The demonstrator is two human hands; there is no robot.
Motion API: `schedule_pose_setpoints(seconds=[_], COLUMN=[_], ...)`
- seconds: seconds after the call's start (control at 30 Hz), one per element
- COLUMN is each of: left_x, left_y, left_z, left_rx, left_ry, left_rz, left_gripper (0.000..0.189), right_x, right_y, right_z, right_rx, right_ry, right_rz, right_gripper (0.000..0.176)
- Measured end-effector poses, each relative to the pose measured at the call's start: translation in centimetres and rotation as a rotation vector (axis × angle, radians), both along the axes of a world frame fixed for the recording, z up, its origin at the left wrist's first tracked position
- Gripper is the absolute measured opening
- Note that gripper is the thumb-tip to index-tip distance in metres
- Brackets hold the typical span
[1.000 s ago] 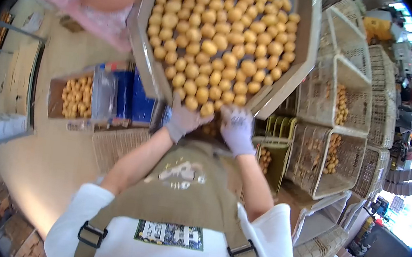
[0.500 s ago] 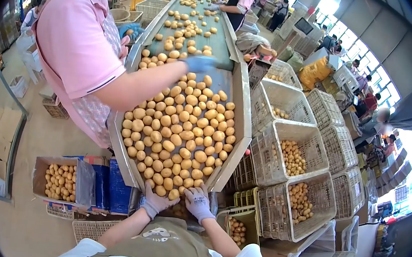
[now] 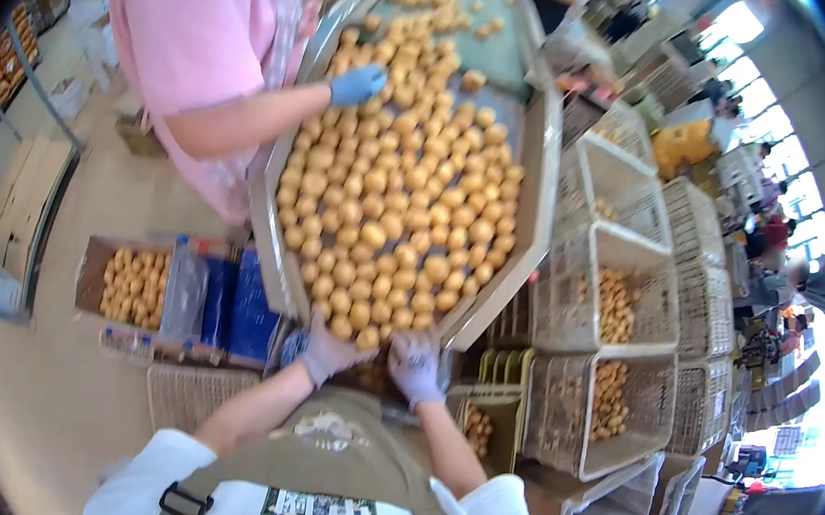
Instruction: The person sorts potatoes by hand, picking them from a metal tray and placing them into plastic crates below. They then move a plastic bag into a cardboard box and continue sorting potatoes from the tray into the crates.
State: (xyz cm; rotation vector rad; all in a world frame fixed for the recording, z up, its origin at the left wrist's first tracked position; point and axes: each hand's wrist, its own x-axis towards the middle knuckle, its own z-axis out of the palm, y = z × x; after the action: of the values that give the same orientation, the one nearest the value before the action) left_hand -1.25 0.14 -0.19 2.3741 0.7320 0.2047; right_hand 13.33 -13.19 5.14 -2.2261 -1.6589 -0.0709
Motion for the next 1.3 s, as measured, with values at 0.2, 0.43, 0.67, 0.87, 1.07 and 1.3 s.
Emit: schedule_pose_setpoints(seconds=[0.2,0.43,0.67,0.87,1.07,1.3], left_x=[-0.3,-1.6,-0.1,0.4,0.7,0.1], left_y=[0.0,-0.1,0.2,0.3,0.1,0.2], left_z=[-2.3,-2.2,-0.3,-0.4,-1.6,-0.5], left_rx=[-1.876,-2.050,-2.173,-2.235,-2.486,-2.515], left_ry=[-0.634,-0.565,-0.631,-0.729,-0.878,-0.968], left_rz=[0.524,0.675,0.943,0.901,1.024,0.817], left_gripper=[0.088,0.088,0.082,0.088,0.102,0.099], right_x=[-1.2,0.3,2.5,2.1,-1.3,-3.4], right_y=[1.9,5.5,4.5,7.9,18.8,24.6], right_z=[1.4,1.9,1.7,1.8,1.7,5.5], right_rx=[-0.076,-0.205,-0.462,-0.274,-0.458,-0.975], right_ry=[0.157,0.104,0.282,0.170,0.169,0.043], right_rz=[-0.050,-0.201,0.035,-0.028,0.060,0.000], right_gripper=[0.041,0.058,0.054,0.035,0.046,0.049])
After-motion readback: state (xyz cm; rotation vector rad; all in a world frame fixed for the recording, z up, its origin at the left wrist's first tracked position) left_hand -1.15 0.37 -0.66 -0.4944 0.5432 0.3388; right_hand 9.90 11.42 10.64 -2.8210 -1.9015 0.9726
